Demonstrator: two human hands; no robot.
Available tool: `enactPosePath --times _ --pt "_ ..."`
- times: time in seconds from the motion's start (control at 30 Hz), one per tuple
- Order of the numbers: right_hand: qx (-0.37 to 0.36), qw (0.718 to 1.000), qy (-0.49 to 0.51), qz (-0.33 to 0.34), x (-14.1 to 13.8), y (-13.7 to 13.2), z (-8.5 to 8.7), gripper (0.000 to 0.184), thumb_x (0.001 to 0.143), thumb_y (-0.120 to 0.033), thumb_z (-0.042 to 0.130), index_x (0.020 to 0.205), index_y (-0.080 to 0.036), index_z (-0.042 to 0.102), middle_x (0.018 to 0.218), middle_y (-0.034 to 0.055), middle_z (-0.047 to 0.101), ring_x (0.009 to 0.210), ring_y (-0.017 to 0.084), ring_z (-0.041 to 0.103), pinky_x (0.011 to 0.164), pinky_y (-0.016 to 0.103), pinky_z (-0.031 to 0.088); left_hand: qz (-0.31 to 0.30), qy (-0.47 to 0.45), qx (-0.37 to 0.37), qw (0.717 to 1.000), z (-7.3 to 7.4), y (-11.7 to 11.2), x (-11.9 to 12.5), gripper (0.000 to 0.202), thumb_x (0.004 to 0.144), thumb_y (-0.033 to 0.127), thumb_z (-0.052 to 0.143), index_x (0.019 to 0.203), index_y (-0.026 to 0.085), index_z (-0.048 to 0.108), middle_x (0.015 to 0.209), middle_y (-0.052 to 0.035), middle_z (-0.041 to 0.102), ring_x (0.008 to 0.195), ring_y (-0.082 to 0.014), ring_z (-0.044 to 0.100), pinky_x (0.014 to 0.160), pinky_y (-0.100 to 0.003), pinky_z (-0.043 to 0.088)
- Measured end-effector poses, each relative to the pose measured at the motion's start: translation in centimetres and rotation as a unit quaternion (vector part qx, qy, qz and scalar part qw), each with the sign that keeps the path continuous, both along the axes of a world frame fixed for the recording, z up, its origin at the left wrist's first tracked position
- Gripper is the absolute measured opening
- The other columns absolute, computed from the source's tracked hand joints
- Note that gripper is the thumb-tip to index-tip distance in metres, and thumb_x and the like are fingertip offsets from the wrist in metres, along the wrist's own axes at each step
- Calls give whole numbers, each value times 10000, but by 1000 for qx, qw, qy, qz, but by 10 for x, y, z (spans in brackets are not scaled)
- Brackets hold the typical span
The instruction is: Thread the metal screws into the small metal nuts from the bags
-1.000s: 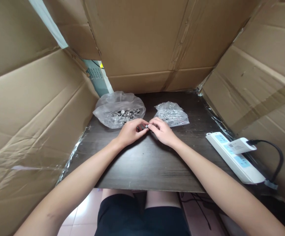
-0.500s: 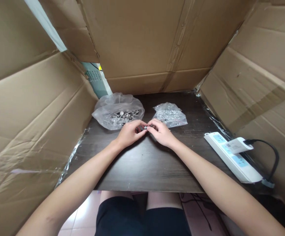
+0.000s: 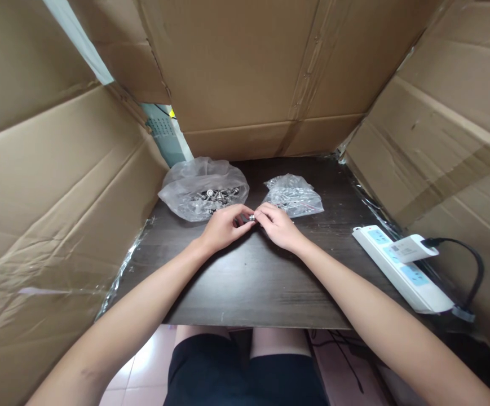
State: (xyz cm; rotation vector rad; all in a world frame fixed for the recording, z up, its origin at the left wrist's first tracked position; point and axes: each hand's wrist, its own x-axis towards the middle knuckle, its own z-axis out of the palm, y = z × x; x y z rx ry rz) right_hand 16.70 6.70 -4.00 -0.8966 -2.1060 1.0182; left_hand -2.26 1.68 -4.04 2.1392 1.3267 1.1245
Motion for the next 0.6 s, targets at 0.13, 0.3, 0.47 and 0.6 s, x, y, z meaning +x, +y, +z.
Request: enactPosePath --times 0.13,0.3,0.47,0.6 --pt "-3 1000 4 -1 0 1 -1 247 955 -256 514 727 -185 578 815 22 559 799 163 542 769 307 406 2 -1 -5 1000 0 0 0 126 918 254 682 1011 170 693 845 -6 701 675 -103 622 629 -205 495" --pt "6 1000 -7 -3 0 1 -2 247 954 -265 532 729 -184 590 816 23 560 788 160 534 758 304 404 2 5 -5 1000 -1 1 0 128 917 256 680 1014 175 696 855 -10 707 685 -109 630 636 -212 502" --pt "0 1000 -9 -6 0 1 -1 315 989 -279 461 702 -186 549 794 26 548 793 169 538 770 319 398 4 0 -2 1000 1 1 1 125 915 253 690 1005 168 693 827 -7 698 673 -105 627 629 -205 503" --pt "0 1000 -10 -8 0 0 -1 228 952 -264 518 748 -187 584 817 26 562 784 168 532 754 315 402 1 2 -6 1000 0 0 0 125 917 245 682 1016 171 698 849 -7 704 687 -103 629 634 -203 501"
